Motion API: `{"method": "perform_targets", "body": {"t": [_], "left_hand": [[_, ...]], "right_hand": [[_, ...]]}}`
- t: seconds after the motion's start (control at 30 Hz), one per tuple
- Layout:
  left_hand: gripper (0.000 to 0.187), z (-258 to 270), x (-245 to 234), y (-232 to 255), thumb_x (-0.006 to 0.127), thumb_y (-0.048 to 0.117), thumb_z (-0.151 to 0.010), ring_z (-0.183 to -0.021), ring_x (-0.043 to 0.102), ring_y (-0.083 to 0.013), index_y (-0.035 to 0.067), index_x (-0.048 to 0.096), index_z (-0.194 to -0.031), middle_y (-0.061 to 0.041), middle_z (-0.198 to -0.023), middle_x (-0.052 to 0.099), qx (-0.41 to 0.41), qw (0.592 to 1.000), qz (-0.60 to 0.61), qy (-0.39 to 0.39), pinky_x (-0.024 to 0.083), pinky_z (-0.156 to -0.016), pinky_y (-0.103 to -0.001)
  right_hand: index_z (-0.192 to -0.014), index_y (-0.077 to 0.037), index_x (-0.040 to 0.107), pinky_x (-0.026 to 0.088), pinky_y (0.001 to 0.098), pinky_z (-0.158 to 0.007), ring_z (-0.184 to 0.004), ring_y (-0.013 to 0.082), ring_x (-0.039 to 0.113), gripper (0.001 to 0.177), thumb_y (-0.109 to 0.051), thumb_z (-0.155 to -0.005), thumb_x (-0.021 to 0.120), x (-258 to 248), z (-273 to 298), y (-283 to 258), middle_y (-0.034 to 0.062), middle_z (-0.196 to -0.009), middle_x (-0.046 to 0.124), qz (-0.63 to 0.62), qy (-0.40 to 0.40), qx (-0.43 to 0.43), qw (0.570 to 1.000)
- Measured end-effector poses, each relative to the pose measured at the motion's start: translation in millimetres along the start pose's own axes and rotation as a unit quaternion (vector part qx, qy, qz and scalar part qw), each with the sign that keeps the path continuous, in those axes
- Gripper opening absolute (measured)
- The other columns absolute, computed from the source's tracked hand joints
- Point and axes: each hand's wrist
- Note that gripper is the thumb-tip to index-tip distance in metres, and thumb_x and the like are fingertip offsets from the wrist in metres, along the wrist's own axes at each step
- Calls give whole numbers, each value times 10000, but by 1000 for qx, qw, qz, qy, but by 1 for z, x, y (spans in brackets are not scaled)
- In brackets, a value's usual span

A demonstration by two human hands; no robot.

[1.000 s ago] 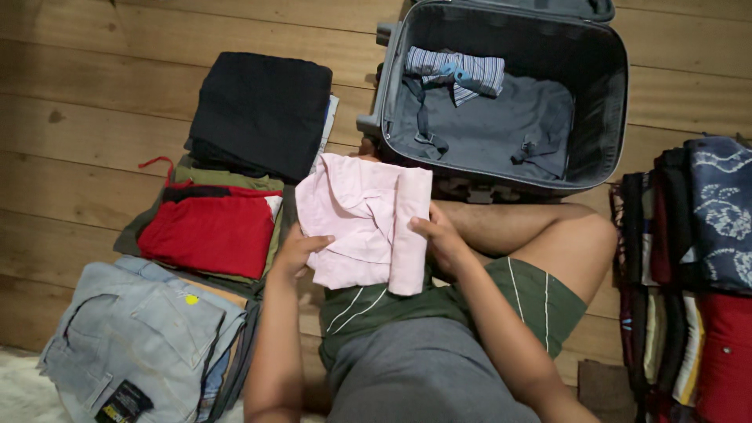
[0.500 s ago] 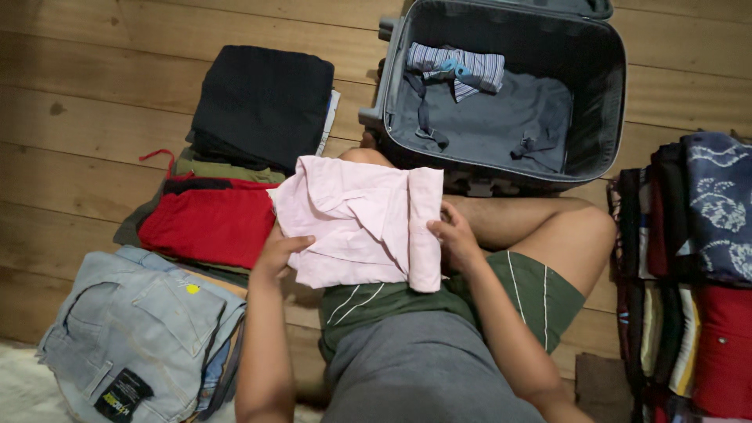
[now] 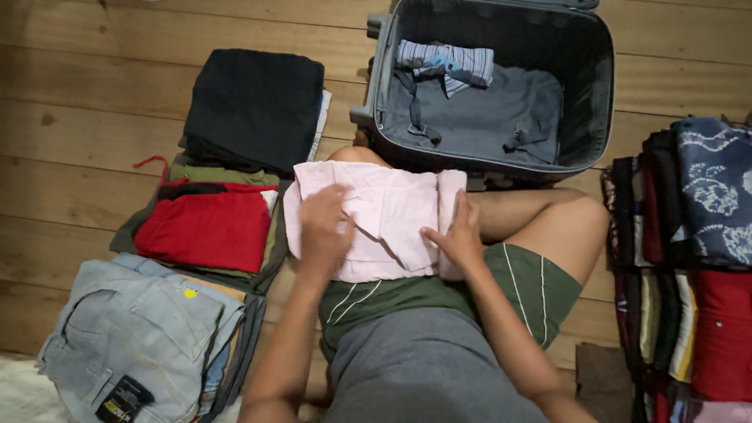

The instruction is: The person folds several garments by hand, including shirts and shorts, and places them onto stacks on the floor and into an open suitcase.

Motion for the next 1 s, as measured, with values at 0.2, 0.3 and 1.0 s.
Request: {"method": "perform_targets", "body": {"t": [0.2,0.3,1.0], "left_hand": [[630,8,38,3,695,447,-900,-1470,332,-337,188,555,-1458,-142,-1567,423,42,993,-77,-80,157,-1162,-678],[627,11,39,-11,686,459,-916,-1493,318,-326,196,545,-1468,-120,-1598,397,40,995,-63,-71,152,-1185,-664],[1000,23,177,209,731,506,-823,-1199,523,-457,-130,348,-1492,-340,-1307,540,22,943,236,-233,438,-1016,-505]], "right_hand": [[-1472,-9,400,462,481,-1046,-1245,439,526,1020,-321,-639,899,3,-15,70,289,-1388,472,-9,-23,74,997],[-1459,27,471,500,450,-1015,-1183,336,602,824,-225,-723,741,-2,-24,111,212,-1315,613,-277,-31,36,960],[-1397,20,543,495,411,-1015,-1122,269,638,538,-421,-1098,474,-77,26,169,155,-1262,654,-639,-5,214,739]]}}
Point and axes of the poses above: each hand's wrist, its own z-axis away from the middle knuckle, its own x-axis out of the palm, y = z × x
